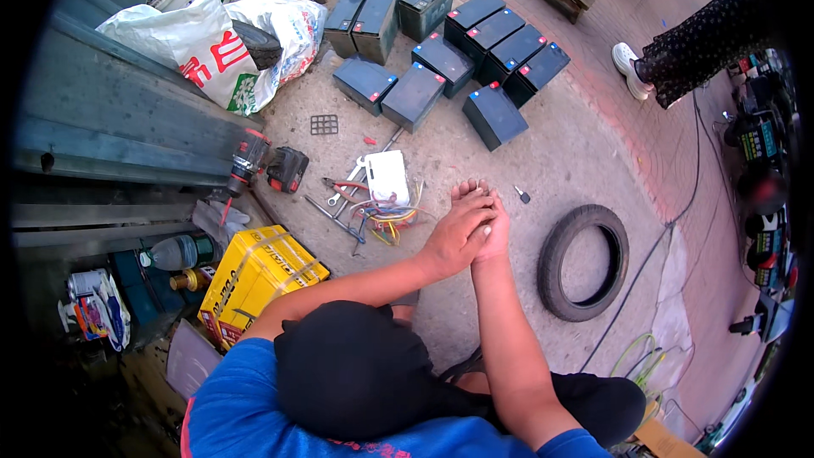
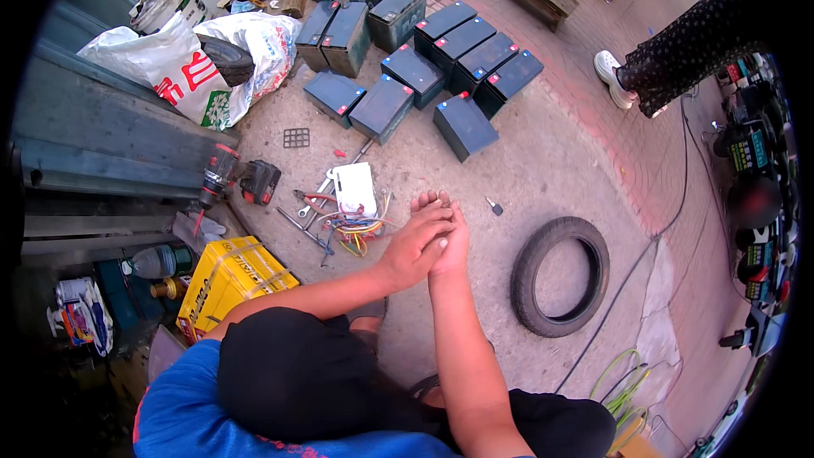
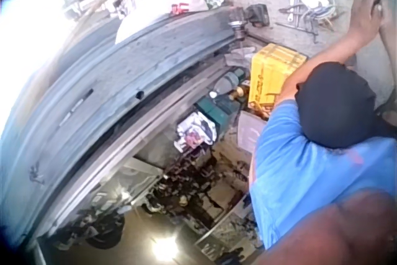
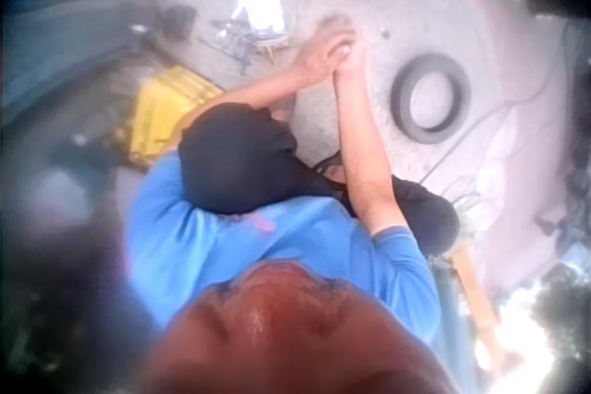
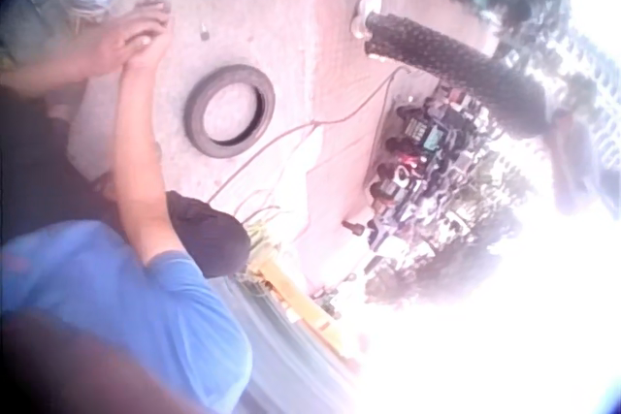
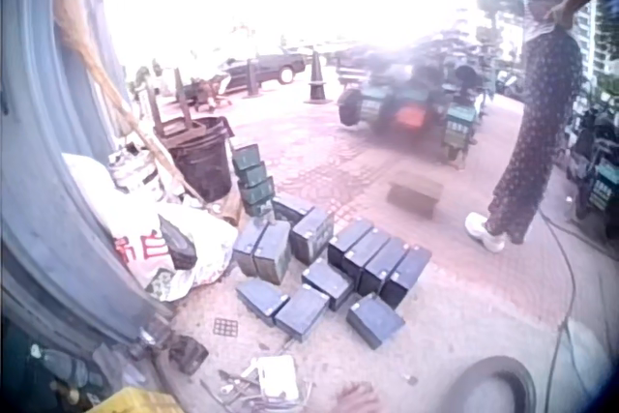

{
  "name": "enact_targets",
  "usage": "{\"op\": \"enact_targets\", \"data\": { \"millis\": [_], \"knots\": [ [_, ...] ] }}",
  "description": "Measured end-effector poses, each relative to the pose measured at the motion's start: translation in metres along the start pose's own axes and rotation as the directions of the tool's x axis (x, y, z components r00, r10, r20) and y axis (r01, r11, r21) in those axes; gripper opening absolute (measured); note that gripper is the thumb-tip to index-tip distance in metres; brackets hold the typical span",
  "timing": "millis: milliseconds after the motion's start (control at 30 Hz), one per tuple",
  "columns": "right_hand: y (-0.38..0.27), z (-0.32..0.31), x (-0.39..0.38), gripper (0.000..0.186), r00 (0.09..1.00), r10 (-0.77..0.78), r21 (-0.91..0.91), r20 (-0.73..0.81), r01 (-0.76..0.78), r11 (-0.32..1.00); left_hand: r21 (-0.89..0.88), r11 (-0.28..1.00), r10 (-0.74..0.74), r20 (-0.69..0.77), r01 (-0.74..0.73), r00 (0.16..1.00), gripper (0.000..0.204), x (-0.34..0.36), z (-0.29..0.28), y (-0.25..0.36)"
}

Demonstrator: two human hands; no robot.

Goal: The person uses a wrench to work on a hub motor wheel, manipulates wires on a white electronic controller box, sorts through small metal fasteners in their hand, and then picks up a license plate.

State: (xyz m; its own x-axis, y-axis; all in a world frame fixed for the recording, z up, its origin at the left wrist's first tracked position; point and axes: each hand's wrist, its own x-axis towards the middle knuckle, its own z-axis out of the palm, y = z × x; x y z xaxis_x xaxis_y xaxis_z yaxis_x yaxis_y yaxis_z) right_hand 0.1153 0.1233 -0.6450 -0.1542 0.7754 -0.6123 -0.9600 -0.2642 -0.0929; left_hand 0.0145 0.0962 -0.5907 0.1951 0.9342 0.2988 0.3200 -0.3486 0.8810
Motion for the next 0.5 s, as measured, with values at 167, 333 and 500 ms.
{"op": "enact_targets", "data": {
  "millis": [167,333,500],
  "knots": [
    [-0.026,-0.051,0.003,0.025,0.976,-0.044,-0.004,-0.213,0.044,0.999,0.055,0.993,-0.105,-0.048,0.108,0.993,0.025,0.004,-0.021,-0.022],
    [-0.062,-0.111,-0.011,0.020,0.918,-0.032,0.021,-0.395,0.044,0.999,0.380,0.805,-0.310,-0.385,0.456,0.869,0.041,0.026,-0.107,-0.176],
    [-0.078,-0.116,-0.031,0.021,0.881,-0.115,-0.102,-0.458,0.077,0.992,0.610,0.595,-0.313,-0.425,0.524,0.849,0.044,0.058,-0.174,-0.283]
  ]
}}
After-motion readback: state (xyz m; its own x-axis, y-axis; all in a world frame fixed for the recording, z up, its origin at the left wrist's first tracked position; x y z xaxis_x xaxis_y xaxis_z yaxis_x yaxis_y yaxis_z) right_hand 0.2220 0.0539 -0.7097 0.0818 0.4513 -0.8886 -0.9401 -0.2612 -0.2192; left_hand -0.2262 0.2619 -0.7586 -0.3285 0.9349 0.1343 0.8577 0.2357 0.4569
